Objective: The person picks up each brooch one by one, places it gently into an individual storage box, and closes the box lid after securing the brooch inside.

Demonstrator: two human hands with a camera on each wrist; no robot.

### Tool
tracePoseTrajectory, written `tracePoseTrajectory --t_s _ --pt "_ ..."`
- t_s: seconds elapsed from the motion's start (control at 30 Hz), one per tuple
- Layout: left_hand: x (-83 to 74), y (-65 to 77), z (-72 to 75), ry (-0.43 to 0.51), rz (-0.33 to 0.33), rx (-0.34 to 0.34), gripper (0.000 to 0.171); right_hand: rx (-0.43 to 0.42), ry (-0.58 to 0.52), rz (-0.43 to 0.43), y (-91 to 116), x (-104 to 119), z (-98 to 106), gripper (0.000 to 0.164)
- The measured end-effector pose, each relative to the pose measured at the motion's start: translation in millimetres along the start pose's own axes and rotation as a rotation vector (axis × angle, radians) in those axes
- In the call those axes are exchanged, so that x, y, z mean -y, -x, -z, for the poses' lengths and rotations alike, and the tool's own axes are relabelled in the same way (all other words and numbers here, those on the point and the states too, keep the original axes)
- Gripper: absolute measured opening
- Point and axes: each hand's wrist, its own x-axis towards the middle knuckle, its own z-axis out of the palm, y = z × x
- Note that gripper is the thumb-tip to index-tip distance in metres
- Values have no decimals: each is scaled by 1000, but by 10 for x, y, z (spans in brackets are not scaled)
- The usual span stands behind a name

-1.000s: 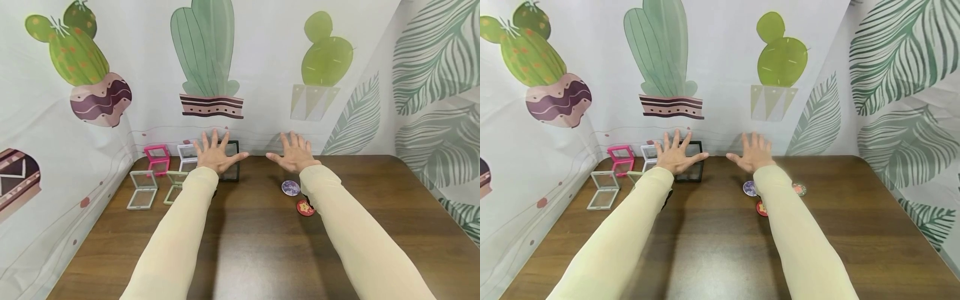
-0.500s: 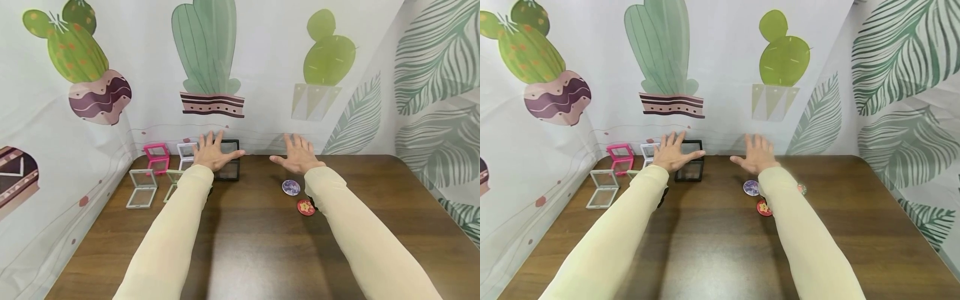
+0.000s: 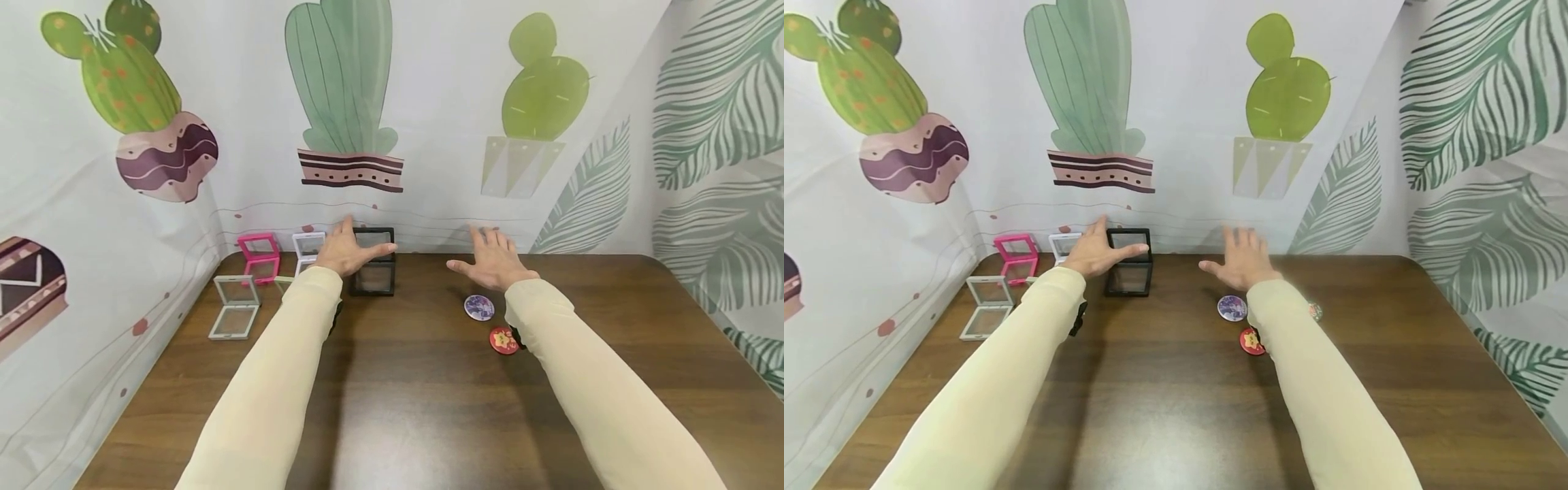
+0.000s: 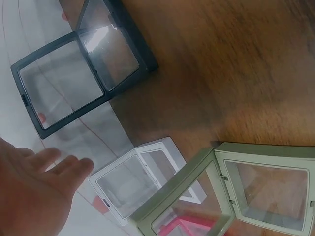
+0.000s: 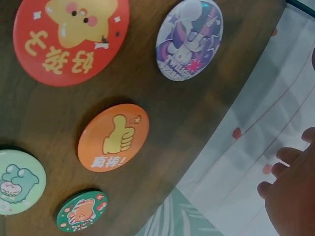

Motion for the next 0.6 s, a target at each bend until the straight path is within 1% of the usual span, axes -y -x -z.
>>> tracePoseTrajectory --t_s 0.17,0.33,0.5,0.6 --pt "-6 0 20 4 27 42 134 9 -20 -2 32 -36 0 96" --pt "0 18 25 8 55 77 131 23 -10 5 27 -85 -9 96" --pt "5 12 31 -12 61 103 131 34 -4 12 21 -116 -3 98" --pt "18 -5 17 -28 64 120 128 38 -3 14 19 -128 -19 99"
